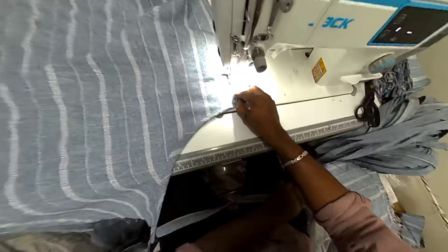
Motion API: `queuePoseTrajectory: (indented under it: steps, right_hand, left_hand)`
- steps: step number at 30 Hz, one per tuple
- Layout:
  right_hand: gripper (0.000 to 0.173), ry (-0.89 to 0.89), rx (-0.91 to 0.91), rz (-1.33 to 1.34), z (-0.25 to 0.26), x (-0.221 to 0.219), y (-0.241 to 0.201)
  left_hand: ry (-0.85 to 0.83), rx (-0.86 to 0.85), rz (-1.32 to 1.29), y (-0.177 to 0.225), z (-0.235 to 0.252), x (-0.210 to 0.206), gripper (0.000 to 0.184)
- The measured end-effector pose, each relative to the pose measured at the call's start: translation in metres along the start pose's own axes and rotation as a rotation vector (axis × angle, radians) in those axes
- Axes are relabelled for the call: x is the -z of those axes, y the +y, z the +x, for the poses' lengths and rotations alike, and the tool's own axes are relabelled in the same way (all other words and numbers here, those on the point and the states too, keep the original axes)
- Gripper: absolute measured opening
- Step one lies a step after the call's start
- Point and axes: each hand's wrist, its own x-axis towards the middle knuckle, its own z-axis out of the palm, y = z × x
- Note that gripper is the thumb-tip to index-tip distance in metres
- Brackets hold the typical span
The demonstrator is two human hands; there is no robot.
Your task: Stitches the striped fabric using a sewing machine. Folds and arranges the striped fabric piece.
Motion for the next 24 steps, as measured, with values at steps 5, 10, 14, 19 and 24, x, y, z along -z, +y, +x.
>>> queuePoseTrajectory:
  steps: [5,10,14,19,24]
  right_hand:
    - [0.023,-0.009,0.01,0.039,0.004,0.0,0.006]
    - [0.021,-0.056,-0.036,0.119,0.003,0.008,0.005]
    - [0.025,-0.04,-0.059,0.106,0.004,0.006,0.009]
    - [0.024,-0.028,-0.068,0.166,0.003,0.009,0.013]
    - [0.02,0.015,-0.03,0.166,0.0,0.005,0.011]
  left_hand:
    - [-0.04,0.113,-0.114,-0.015,-0.051,0.13,0.036]
    - [0.394,0.429,-0.1,-0.065,-0.11,0.257,0.052]
    - [0.457,0.684,0.079,-0.097,-0.087,0.273,0.037]
    - [0.386,0.696,0.16,-0.103,-0.075,0.274,0.035]
    - [0.355,0.688,0.21,-0.108,-0.072,0.275,0.036]
